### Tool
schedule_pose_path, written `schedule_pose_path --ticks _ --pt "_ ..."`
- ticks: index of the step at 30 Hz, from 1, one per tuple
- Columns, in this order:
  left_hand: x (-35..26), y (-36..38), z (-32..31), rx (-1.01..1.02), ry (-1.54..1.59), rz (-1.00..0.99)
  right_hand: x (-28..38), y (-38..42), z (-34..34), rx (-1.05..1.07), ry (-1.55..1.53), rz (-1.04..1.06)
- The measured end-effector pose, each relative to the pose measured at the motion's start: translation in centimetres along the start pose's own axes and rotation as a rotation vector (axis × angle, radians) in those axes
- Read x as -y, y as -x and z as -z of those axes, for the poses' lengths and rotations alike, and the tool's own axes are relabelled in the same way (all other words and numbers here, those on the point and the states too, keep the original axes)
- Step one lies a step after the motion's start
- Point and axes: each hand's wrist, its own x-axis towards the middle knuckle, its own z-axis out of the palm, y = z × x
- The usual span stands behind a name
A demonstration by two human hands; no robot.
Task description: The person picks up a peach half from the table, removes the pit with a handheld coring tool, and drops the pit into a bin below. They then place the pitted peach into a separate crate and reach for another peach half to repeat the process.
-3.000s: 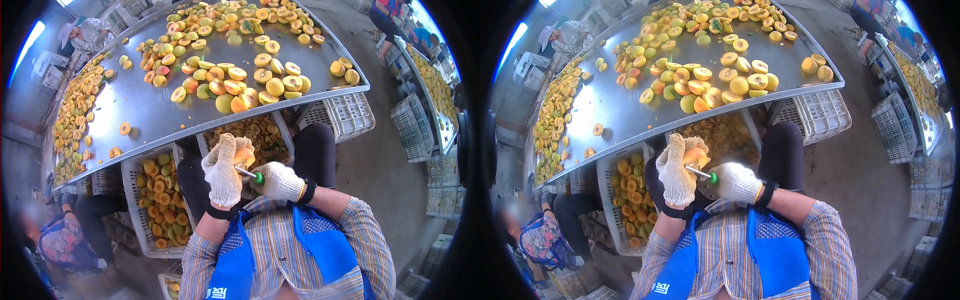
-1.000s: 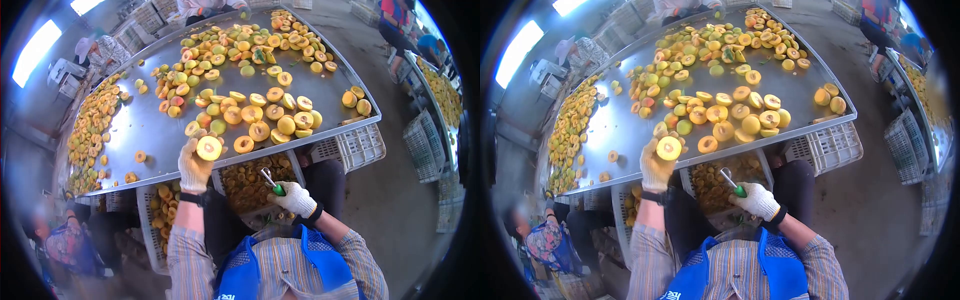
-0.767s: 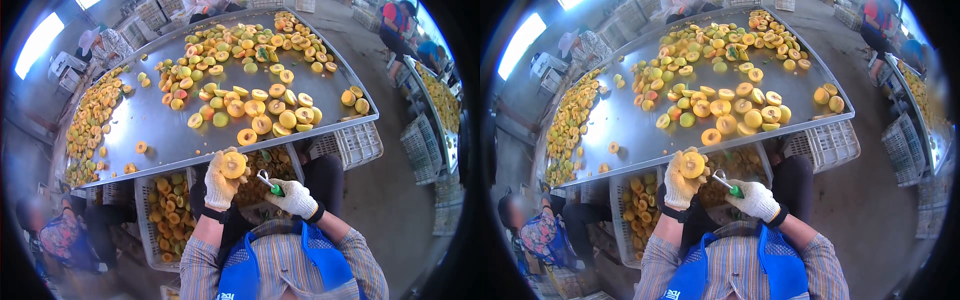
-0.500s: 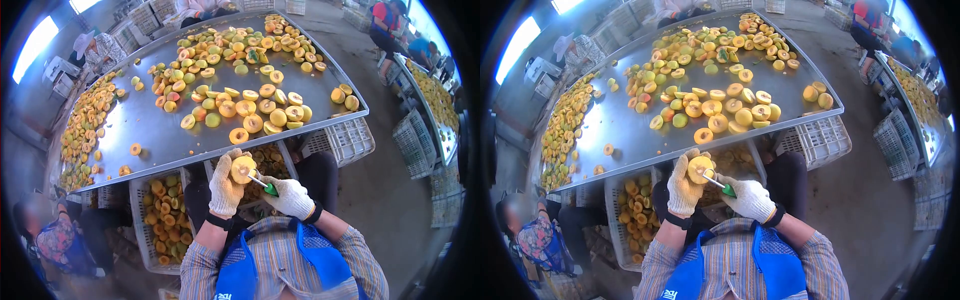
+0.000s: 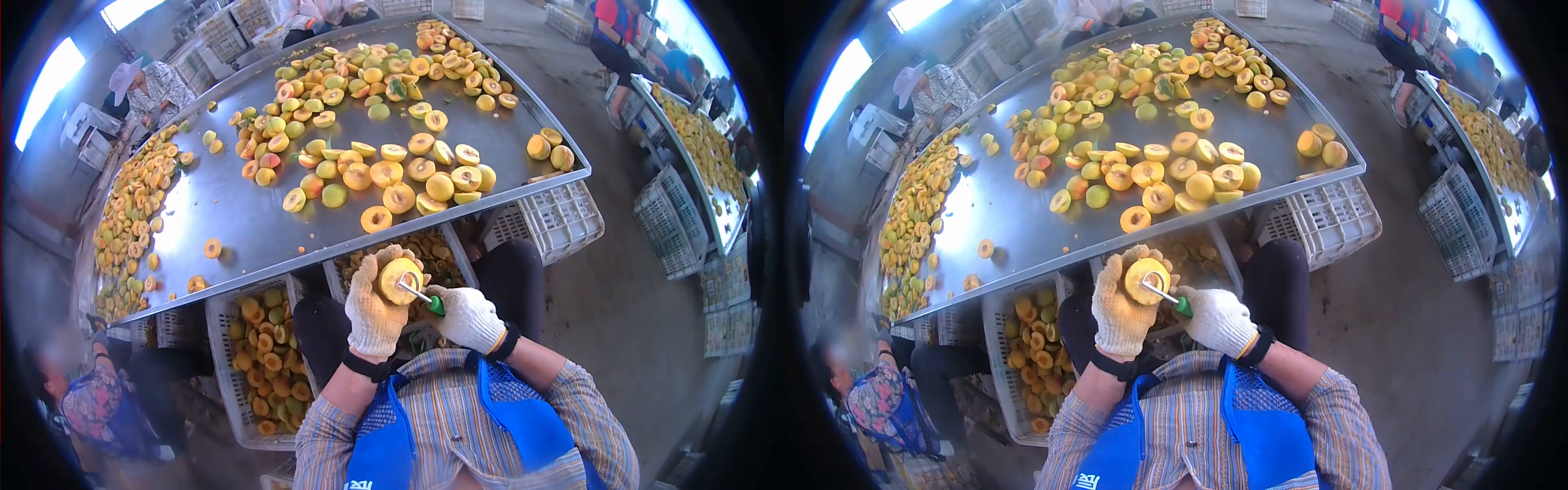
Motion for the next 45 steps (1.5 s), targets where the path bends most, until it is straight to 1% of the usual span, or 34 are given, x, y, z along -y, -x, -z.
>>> schedule_pose_path --ticks 2,3,6,7,9,12,13,15,16,17,19,20,21,22,23,24,25,27,28,30,31,33,35,37,38,39,40,41,42,43,44,45 --pt "0.6 -0.1 0.2 -0.134 0.021 0.003 -0.2 -0.2 -0.8 0.067 -0.052 -0.067" --pt "0.9 -0.2 0.3 -0.134 0.022 0.008 -0.7 -0.5 -1.6 0.066 -0.052 -0.072" --pt "1.5 -0.3 0.1 -0.260 -0.050 -0.041 -1.6 -0.9 -3.0 0.083 -0.012 -0.067" --pt "1.5 -0.2 0.0 -0.262 -0.050 -0.035 -1.6 -0.8 -2.8 0.084 -0.014 -0.072" --pt "1.3 -0.2 -0.3 -0.272 -0.167 -0.056 -1.5 -0.7 -2.6 0.127 -0.062 -0.071" --pt "0.8 -0.1 -1.8 -0.254 -0.162 -0.042 -1.2 -0.1 -3.0 0.252 -0.191 -0.014" --pt "0.7 -0.2 -1.9 -0.255 -0.162 -0.040 -0.9 -0.1 -2.7 0.253 -0.192 -0.016" --pt "0.5 -0.2 -2.0 -0.252 -0.277 -0.085 -0.5 -0.4 -2.0 0.094 -0.111 -0.008" --pt "0.4 -0.2 -1.9 -0.253 -0.275 -0.082 -0.8 -0.7 -1.7 0.097 -0.097 0.051" --pt "0.3 -0.2 -1.8 -0.267 -0.315 -0.068 -0.6 -0.6 -1.7 0.098 -0.096 0.050" --pt "0.1 -0.3 -1.6 -0.282 -0.356 -0.052 0.0 0.0 -1.9 0.253 -0.122 -0.028" --pt "0.1 -0.2 -1.5 -0.217 -0.289 -0.059 -0.2 -0.1 -2.2 0.297 -0.216 0.019" --pt "0.1 -0.3 -1.3 -0.152 -0.224 -0.067 -0.4 -0.2 -2.4 0.299 -0.216 0.019" --pt "0.2 -0.3 -1.1 -0.154 -0.224 -0.066 -0.5 -0.4 -2.5 0.203 -0.114 0.030" --pt "0.3 -0.3 -0.9 -0.215 -0.351 -0.093 -0.7 -0.6 -2.6 0.107 -0.012 0.038" --pt "0.5 -0.2 -0.8 -0.277 -0.477 -0.119 -1.4 -1.2 -2.5 0.067 0.001 0.148" --pt "0.5 -0.1 -0.9 -0.278 -0.476 -0.119 -1.6 -1.3 -2.3 0.088 -0.012 0.152" --pt "0.3 0.1 -1.3 -0.228 -0.400 -0.103 -1.6 -0.8 -3.0 0.213 -0.118 0.054" --pt "0.3 0.1 -1.3 -0.230 -0.400 -0.105 -1.8 -0.7 -3.3 0.269 -0.180 0.118" --pt "0.3 0.2 -1.3 -0.120 -0.196 -0.040 -1.8 -0.8 -3.7 0.350 -0.281 0.232" --pt "0.4 0.1 -1.1 -0.121 -0.196 -0.038 -1.9 -0.8 -3.6 0.350 -0.283 0.230" --pt "0.5 -0.1 -0.7 -0.201 -0.356 -0.050 -0.9 -0.9 -2.1 0.362 0.020 0.010" --pt "0.4 -0.3 -0.7 -0.190 -0.377 -0.037 -1.3 -0.8 -2.4 0.345 -0.030 0.018" --pt "0.4 -0.3 -0.4 -0.178 -0.400 -0.024 -1.1 -0.2 -3.0 0.492 -0.441 0.008" --pt "0.4 -0.4 -0.2 -0.075 -0.285 0.024 -1.6 -0.5 -3.8 0.493 -0.627 0.195" --pt "0.4 -0.4 0.0 0.028 -0.170 0.072 -2.3 -0.4 -4.2 0.493 -0.627 0.194" --pt "0.4 -0.5 0.2 0.044 -0.104 0.117 -3.0 -0.3 -4.5 0.579 -0.749 0.148" --pt "0.4 -0.6 0.4 0.041 -0.105 0.118 -2.8 -0.4 -4.2 0.665 -0.871 0.101" --pt "0.4 -0.7 0.6 0.083 -0.091 0.150 -2.7 -0.6 -3.9 0.697 -0.920 0.165" --pt "0.4 -0.8 0.7 0.124 -0.077 0.183 -2.5 -0.6 -3.3 0.697 -0.921 0.164" --pt "0.3 -0.8 0.6 0.138 -0.034 0.232 -1.8 -0.5 -2.1 0.737 -0.897 0.106" --pt "0.4 -1.0 0.5 0.141 -0.035 0.228 -1.4 -0.6 -1.4 0.774 -0.869 0.052"
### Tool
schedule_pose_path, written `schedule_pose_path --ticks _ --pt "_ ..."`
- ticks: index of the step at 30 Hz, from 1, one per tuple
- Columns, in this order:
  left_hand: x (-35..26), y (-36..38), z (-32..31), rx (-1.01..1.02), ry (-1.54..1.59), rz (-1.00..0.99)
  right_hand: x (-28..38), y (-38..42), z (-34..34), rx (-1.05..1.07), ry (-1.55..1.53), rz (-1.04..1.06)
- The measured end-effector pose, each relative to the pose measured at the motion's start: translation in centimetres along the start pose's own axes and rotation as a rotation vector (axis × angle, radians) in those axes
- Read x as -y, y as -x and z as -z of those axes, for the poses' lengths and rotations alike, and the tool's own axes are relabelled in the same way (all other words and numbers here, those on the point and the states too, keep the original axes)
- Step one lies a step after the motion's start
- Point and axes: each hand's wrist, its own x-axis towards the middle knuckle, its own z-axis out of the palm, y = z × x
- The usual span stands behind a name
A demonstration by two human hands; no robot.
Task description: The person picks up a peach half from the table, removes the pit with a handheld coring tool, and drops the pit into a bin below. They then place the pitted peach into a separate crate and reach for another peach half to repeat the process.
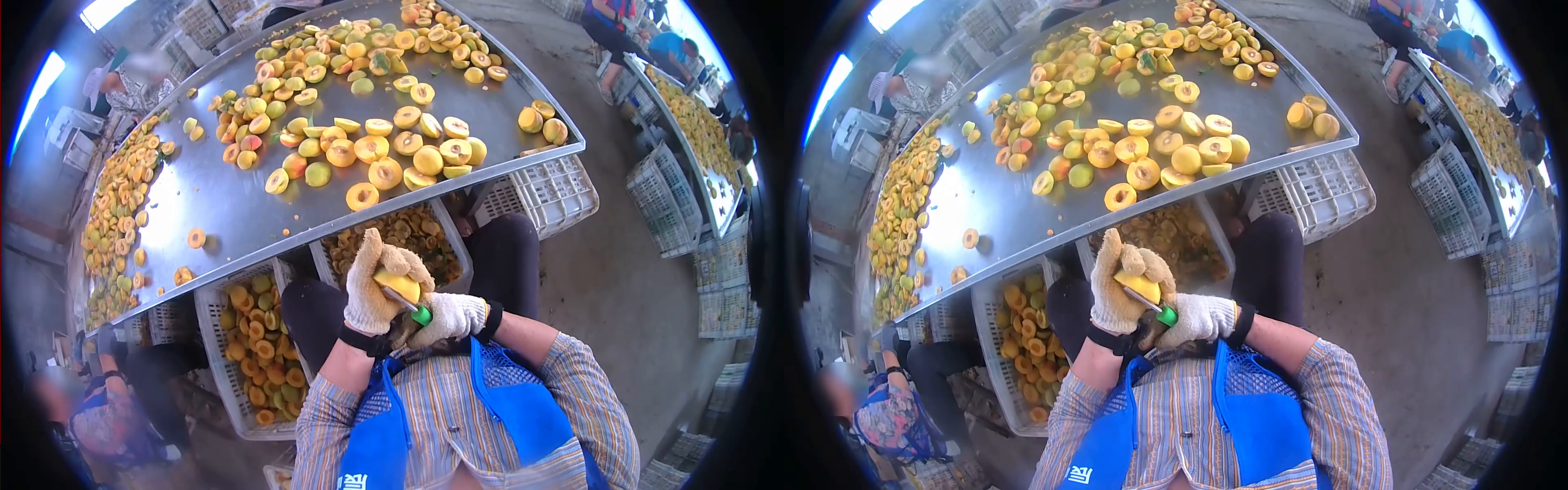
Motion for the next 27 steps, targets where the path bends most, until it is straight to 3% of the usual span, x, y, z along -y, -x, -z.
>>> schedule_pose_path --ticks 2,4,6,8,10,11,12,14,16,18,19,20,21,23,24,25,27 --pt "0.7 -0.2 -0.1 0.261 0.117 -0.003 -1.1 -0.2 0.1 0.039 -0.077 0.011" --pt "0.9 -0.3 -0.1 0.325 0.145 -0.017 -2.1 -0.7 0.1 0.110 -0.130 0.019" --pt "0.5 -0.5 -0.1 -0.042 0.186 -0.120 -1.9 -1.2 0.1 0.054 -0.124 0.152" --pt "-0.8 -0.3 -0.1 -0.316 0.127 -0.184 0.0 -0.2 0.9 -0.005 -0.096 -0.064" --pt "-2.3 0.0 1.2 -0.471 0.061 -0.309 0.5 0.0 1.8 -0.184 0.056 -0.097" --pt "-3.4 0.5 2.3 -0.468 0.022 -0.362 -0.2 -0.6 2.1 -0.387 0.154 -0.205" --pt "-4.6 1.4 1.9 -0.495 -0.026 -0.386 -0.7 -0.8 2.7 -0.367 0.158 -0.197" --pt "-6.8 4.0 3.4 -0.510 -0.158 -0.493 -1.4 -1.2 3.8 -0.646 0.718 -0.270" --pt "-9.6 7.6 5.3 -0.715 -0.421 -0.581 -0.1 -0.8 3.7 -0.623 0.628 -0.332" --pt "-11.5 9.7 4.7 -1.270 -1.517 -0.554 -0.5 -0.7 4.1 -0.632 0.611 -0.359" --pt "-12.0 9.8 5.9 -1.327 -1.922 -0.713 -1.2 -0.8 4.0 -0.635 0.649 -0.326" --pt "-12.3 9.0 5.9 -1.346 -2.333 -0.881 -0.9 -1.0 3.9 -0.639 0.687 -0.292" --pt "-12.1 7.7 5.6 -1.218 -2.283 -0.877 -0.2 -1.0 3.6 -0.603 0.686 -0.319" --pt "-11.6 2.5 4.9 -0.729 -2.320 -1.044 -0.7 -1.2 3.3 -0.575 0.744 -0.261" --pt "-10.5 -0.3 4.2 -0.668 -2.310 -0.950 -0.9 -1.3 3.2 -0.581 0.761 -0.225" --pt "-9.8 -2.8 3.8 -0.607 -2.314 -0.768 0.0 -1.2 3.0 -0.524 0.675 -0.319" --pt "-9.5 -7.5 3.8 -0.610 -2.346 -0.207 -1.0 -1.4 3.2 -0.522 0.714 -0.299"
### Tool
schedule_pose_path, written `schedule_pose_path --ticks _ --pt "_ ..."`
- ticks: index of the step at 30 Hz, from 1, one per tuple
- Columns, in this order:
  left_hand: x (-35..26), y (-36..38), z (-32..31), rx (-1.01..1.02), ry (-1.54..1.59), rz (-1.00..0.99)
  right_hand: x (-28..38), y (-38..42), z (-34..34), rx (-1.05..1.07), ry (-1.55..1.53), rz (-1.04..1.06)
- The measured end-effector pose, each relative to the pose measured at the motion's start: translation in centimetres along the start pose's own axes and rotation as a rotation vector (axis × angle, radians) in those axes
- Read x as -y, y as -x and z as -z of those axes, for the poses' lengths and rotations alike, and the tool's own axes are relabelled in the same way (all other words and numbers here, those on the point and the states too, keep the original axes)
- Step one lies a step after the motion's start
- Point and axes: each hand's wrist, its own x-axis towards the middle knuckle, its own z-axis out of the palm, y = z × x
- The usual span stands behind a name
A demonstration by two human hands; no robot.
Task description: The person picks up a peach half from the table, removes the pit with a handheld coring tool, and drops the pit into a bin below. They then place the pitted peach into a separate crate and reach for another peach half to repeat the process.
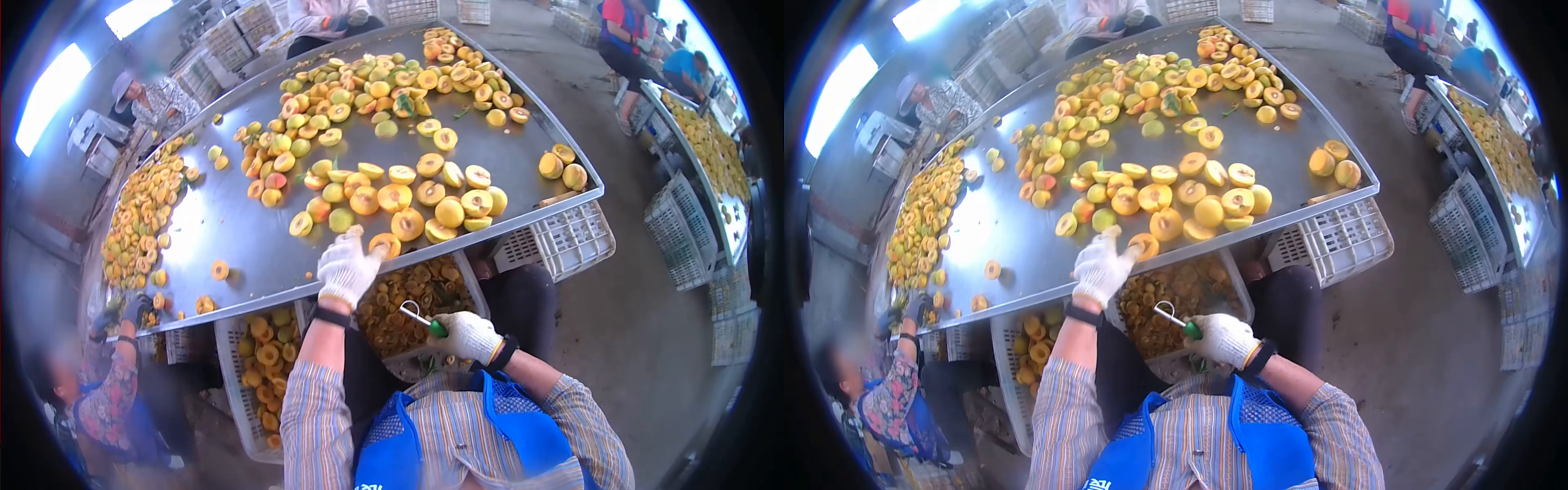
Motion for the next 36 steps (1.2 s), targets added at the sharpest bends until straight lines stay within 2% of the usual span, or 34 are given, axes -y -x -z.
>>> schedule_pose_path --ticks 1,3,5,7,9,10,11,13,15,16,18,19,21,28,30,34,36 --pt "-1.1 -1.6 0.0 0.208 0.004 0.100 -0.2 -0.1 -0.1 0.002 0.013 0.006" --pt "-2.4 -3.9 0.1 0.495 -0.014 0.116 -0.4 -0.3 0.0 -0.060 0.075 0.064" --pt "-2.7 -4.1 -0.6 0.463 0.019 0.114 0.3 0.2 0.9 0.040 -0.126 -0.052" --pt "-2.4 -3.6 -0.9 0.429 0.050 0.115 1.6 1.0 2.2 0.043 -0.196 -0.089" --pt "-1.3 -2.4 -1.0 0.151 0.723 0.110 1.6 1.1 2.4 0.050 -0.263 -0.123" --pt "-0.8 -2.0 -1.9 0.130 1.101 0.203 1.2 1.0 2.3 -0.035 -0.227 -0.071" --pt "-0.6 -1.0 -1.7 0.123 1.096 0.210 1.1 0.8 2.0 -0.120 -0.191 -0.017" --pt "-0.8 1.5 -0.6 0.170 1.802 0.333 2.3 1.4 2.9 -0.154 -0.210 -0.043" --pt "-2.9 4.0 1.3 0.297 2.262 0.363 3.2 2.1 3.1 -0.229 -0.134 0.021" --pt "-2.9 5.0 1.0 0.336 2.380 0.455 3.3 2.2 3.0 -0.225 -0.129 0.019" --pt "-4.2 7.1 0.6 0.210 2.297 0.486 3.3 2.7 2.6 -0.343 -0.035 0.165" --pt "-4.7 7.8 0.4 0.160 2.272 0.481 3.4 2.9 2.4 -0.340 -0.032 0.158" --pt "-5.3 8.9 0.8 0.125 2.228 0.460 3.9 3.5 2.3 -0.428 0.046 0.288" --pt "-6.6 11.1 2.1 0.085 2.177 0.474 4.9 4.5 1.9 -0.469 0.156 0.290" --pt "-6.8 11.5 1.6 0.055 2.188 0.482 5.4 4.8 2.1 -0.388 0.197 0.191" --pt "-7.1 12.3 1.0 0.081 2.261 0.425 3.5 3.4 0.4 -0.365 0.190 0.188" --pt "-7.5 12.5 0.5 0.055 2.236 0.487 2.7 2.7 -0.6 -0.388 0.189 0.168"
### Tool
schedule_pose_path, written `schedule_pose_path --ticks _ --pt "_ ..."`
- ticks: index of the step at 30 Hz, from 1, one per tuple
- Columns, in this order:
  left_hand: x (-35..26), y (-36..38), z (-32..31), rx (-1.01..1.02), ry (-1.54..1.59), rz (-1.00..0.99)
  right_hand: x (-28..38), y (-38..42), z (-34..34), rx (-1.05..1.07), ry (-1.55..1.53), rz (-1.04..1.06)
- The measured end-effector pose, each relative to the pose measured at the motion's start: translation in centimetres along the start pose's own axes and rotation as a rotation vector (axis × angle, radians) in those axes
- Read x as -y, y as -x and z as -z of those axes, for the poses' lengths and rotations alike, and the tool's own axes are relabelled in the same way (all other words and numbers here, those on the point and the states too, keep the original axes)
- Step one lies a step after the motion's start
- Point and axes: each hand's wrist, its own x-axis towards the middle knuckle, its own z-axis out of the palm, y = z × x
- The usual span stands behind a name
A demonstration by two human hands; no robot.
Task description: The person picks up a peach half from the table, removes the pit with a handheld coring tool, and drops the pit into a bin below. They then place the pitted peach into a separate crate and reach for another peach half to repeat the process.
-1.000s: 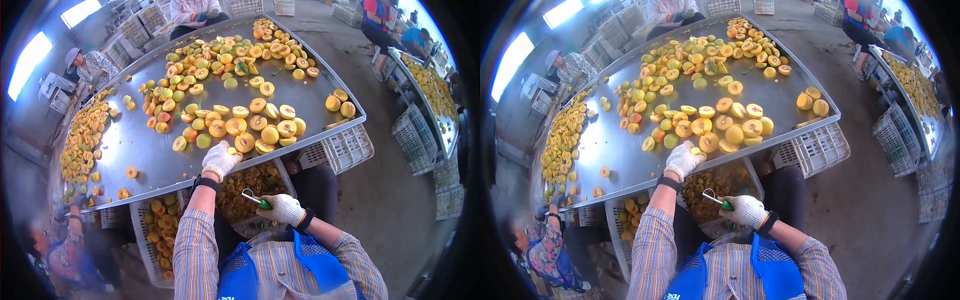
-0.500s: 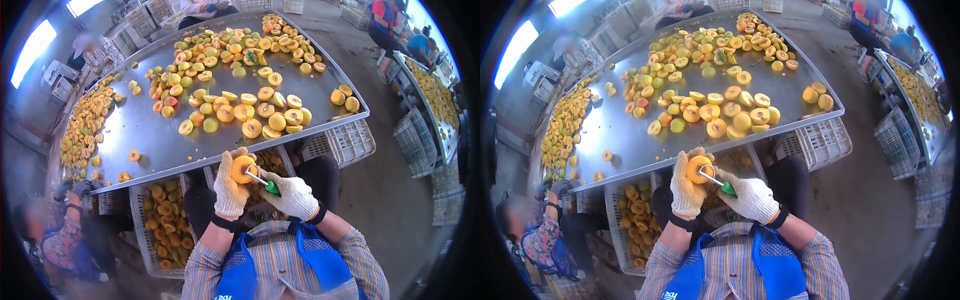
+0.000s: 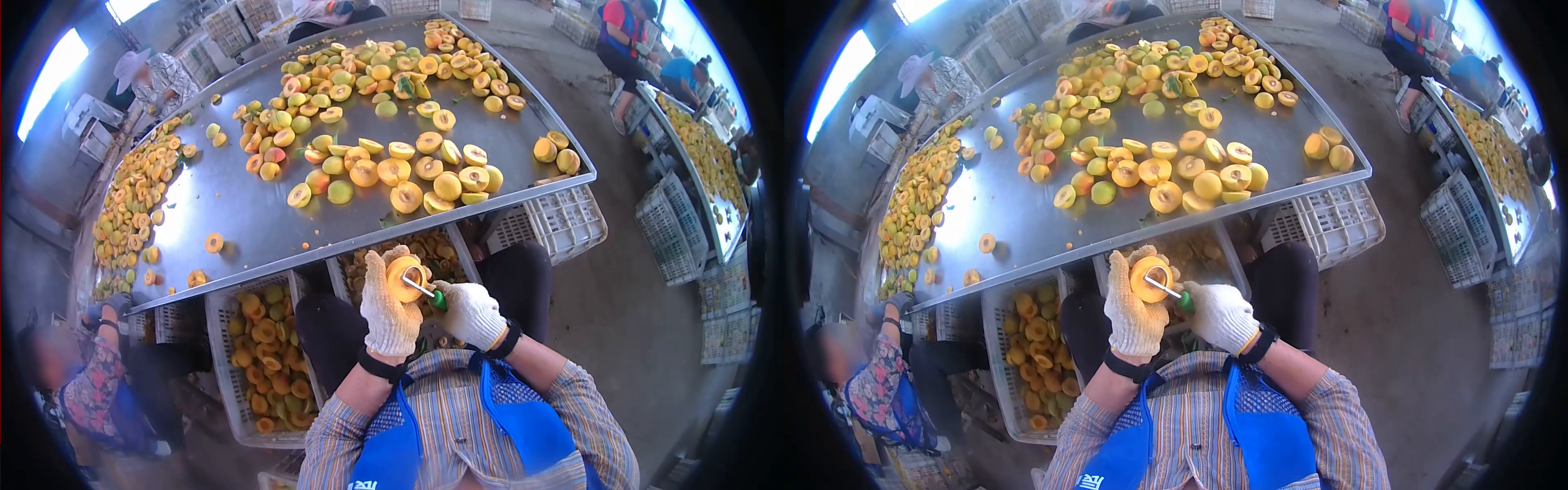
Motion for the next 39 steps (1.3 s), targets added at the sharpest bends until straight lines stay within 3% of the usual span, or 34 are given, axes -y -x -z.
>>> schedule_pose_path --ticks 5,9,12,13,15,16,19,21,23,24,25,27,29,31,32,33,35,37,39 --pt "1.3 -0.3 0.8 -0.066 -0.021 -0.012 -0.8 -0.6 -0.5 0.194 0.011 -0.142" --pt "1.0 0.0 0.1 -0.076 -0.005 0.062 -1.4 0.2 -1.7 -0.006 -0.087 0.082" --pt "0.4 0.4 -0.6 -0.103 -0.017 0.076 -0.4 -0.7 1.3 0.305 -0.148 -0.120" --pt "0.2 0.5 -1.0 -0.129 -0.010 0.096 -0.7 -0.4 0.6 0.306 -0.148 -0.123" --pt "-0.2 0.7 -1.6 -0.109 -0.031 0.104 -1.6 0.4 -1.5 0.232 -0.040 0.026" --pt "-0.2 0.8 -1.6 -0.091 -0.052 0.111 -1.9 0.6 -2.1 0.190 -0.162 0.107" --pt "-0.2 0.5 -0.9 -0.065 -0.206 0.069 0.1 0.0 1.4 0.279 0.036 0.002" --pt "-0.6 0.8 -1.7 -0.038 -0.164 0.085 -0.2 0.2 1.2 0.392 -0.100 -0.015" --pt "-0.7 0.5 -1.8 -0.006 -0.118 0.094 -1.2 0.7 -2.3 0.225 -0.375 0.252" --pt "-0.6 0.2 -1.3 0.168 -0.022 0.111 -1.2 0.7 -2.4 0.325 -0.676 0.271" --pt "-0.5 0.0 -1.0 0.341 0.074 0.127 -1.5 0.5 -2.1 0.328 -0.676 0.272" --pt "-0.7 -0.3 -1.0 0.399 0.084 0.131 -1.7 0.4 -1.7 0.615 -0.868 0.198" --pt "-0.9 -1.0 -0.6 0.676 0.129 0.238 -1.4 0.7 -1.2 0.644 -0.964 0.212" --pt "-1.3 -0.9 -1.0 0.243 0.068 0.170 -0.8 0.4 0.1 0.742 -0.906 -0.062" --pt "-1.9 -1.2 -1.1 0.104 -0.049 0.068 -0.5 0.1 0.9 0.735 -0.831 -0.027" --pt "-2.7 -2.1 0.3 0.031 0.014 0.033 -1.1 -0.4 0.3 0.686 -0.785 0.079" --pt "-4.4 -2.8 2.6 0.017 0.057 -0.045 -1.5 -0.7 1.0 0.573 -0.757 -0.076" --pt "-6.3 -2.2 4.4 -0.029 -0.004 -0.117 -1.5 -2.5 1.2 0.494 -0.111 -0.261" --pt "-8.2 -1.0 6.1 -0.093 -0.034 -0.146 -3.9 -2.5 -1.2 0.300 0.032 -0.087"
